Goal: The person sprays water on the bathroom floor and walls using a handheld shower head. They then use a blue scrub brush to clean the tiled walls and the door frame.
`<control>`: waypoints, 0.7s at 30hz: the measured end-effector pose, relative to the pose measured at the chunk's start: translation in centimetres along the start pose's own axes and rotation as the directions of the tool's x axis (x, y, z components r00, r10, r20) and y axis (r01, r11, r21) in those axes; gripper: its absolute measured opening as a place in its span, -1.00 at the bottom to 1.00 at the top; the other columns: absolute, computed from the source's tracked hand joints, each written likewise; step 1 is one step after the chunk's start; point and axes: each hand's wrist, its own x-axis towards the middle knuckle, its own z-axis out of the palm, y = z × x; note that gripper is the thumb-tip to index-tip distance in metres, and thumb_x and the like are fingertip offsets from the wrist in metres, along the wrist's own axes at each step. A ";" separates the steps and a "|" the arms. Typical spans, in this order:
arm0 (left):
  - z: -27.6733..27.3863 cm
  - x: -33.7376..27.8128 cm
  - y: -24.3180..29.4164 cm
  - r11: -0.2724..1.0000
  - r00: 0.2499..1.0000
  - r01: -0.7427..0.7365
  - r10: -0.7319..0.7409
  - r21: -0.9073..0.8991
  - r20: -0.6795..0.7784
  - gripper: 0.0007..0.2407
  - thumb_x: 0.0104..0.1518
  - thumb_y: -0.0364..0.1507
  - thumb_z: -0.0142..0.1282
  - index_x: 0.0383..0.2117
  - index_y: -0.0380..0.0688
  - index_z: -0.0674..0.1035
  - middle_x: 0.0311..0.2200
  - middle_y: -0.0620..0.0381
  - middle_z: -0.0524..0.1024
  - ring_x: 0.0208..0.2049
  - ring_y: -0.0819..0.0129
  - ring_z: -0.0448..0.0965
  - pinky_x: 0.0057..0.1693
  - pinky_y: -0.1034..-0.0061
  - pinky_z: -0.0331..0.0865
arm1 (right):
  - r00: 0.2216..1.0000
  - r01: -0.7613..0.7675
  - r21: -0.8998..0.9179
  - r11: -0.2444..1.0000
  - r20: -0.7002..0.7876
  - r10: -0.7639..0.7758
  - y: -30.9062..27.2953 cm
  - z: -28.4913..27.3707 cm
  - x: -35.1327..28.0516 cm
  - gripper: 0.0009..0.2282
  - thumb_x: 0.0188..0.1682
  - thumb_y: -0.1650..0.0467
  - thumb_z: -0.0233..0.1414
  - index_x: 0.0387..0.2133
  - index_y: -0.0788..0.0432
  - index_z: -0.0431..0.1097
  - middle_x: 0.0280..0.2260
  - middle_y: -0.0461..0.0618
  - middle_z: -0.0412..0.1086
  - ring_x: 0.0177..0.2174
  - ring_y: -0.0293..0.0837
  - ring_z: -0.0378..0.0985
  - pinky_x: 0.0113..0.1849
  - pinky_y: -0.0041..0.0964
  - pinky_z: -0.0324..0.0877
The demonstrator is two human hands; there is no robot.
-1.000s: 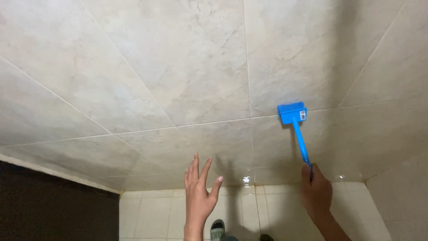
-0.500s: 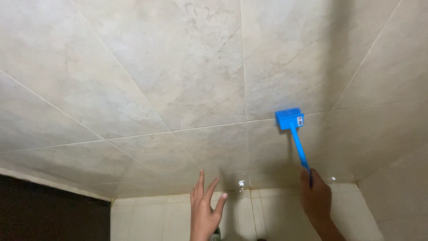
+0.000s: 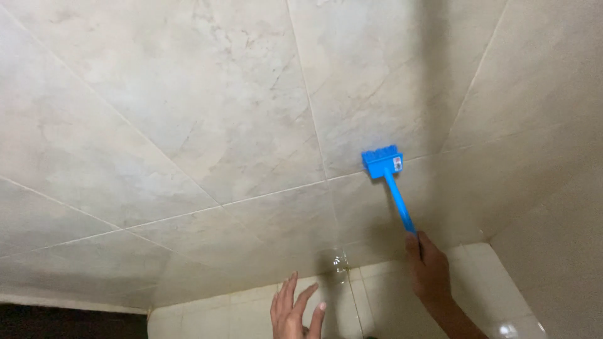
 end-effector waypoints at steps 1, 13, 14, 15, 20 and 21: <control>-1.5 0.5 1.6 0.997 0.997 -0.058 0.056 -0.049 -0.045 -0.63 0.03 -0.25 0.29 0.01 0.06 0.67 0.34 -0.11 0.24 0.37 -0.13 0.17 0.35 -0.08 -0.09 | 0.999 -0.006 0.083 0.996 0.053 0.001 0.1 0.2 -0.3 -0.68 0.15 0.21 -0.11 -0.37 0.24 0.38 -0.66 0.04 0.26 -0.64 -0.14 0.29 -0.51 -0.13 0.26; -4.3 2.2 4.0 0.976 0.997 0.025 -0.039 -0.216 -0.063 -0.69 0.16 -0.30 0.19 0.02 -0.05 0.63 0.31 0.01 0.31 0.34 -0.02 0.22 0.36 0.12 0.05 | 0.898 -0.191 0.581 0.791 0.429 -0.097 0.6 -0.6 0.0 -0.65 0.10 0.37 -0.15 0.16 0.12 0.26 -0.61 -0.12 0.24 -0.64 -0.30 0.26 -0.58 -0.35 0.28; -4.0 1.6 3.6 0.968 0.997 0.061 -0.073 -0.243 -0.040 -0.69 0.15 -0.31 0.19 0.02 -0.05 0.63 0.30 0.03 0.33 0.34 0.01 0.23 0.36 0.15 0.09 | 0.881 -0.207 0.593 0.778 0.459 -0.116 1.2 -0.7 0.0 -0.60 0.08 0.35 -0.13 0.22 0.08 0.17 -0.60 -0.13 0.27 -0.65 -0.30 0.30 -0.59 -0.32 0.38; -3.4 0.8 3.1 0.968 0.996 0.065 -0.077 -0.242 -0.041 -0.69 0.15 -0.31 0.19 0.02 -0.05 0.63 0.30 0.03 0.33 0.34 0.01 0.23 0.36 0.15 0.09 | 0.879 -0.210 0.593 0.778 0.463 -0.116 1.4 -0.7 0.1 -0.60 0.08 0.35 -0.13 0.22 0.08 0.17 -0.60 -0.13 0.27 -0.65 -0.30 0.30 -0.59 -0.32 0.38; 0.4 -2.4 0.4 0.937 0.969 0.042 -0.123 -0.348 -0.216 -0.74 0.11 -0.38 0.22 -0.06 -0.07 0.68 0.18 0.03 0.52 0.21 0.05 0.47 0.29 0.21 0.25 | 0.923 -0.208 0.478 0.853 0.384 0.010 4.4 0.6 0.3 -0.63 0.15 0.33 -0.11 0.20 0.17 0.31 -0.57 -0.03 0.25 -0.69 -0.25 0.19 -0.65 -0.29 0.18; 0.3 -2.8 0.3 0.938 0.969 0.044 -0.123 -0.343 -0.214 -0.74 0.11 -0.38 0.22 -0.06 -0.07 0.68 0.18 0.03 0.52 0.21 0.05 0.47 0.29 0.21 0.25 | 0.922 -0.213 0.480 0.851 0.387 0.013 4.5 0.4 0.3 -0.63 0.15 0.33 -0.11 0.20 0.17 0.31 -0.57 -0.03 0.25 -0.69 -0.25 0.19 -0.65 -0.29 0.18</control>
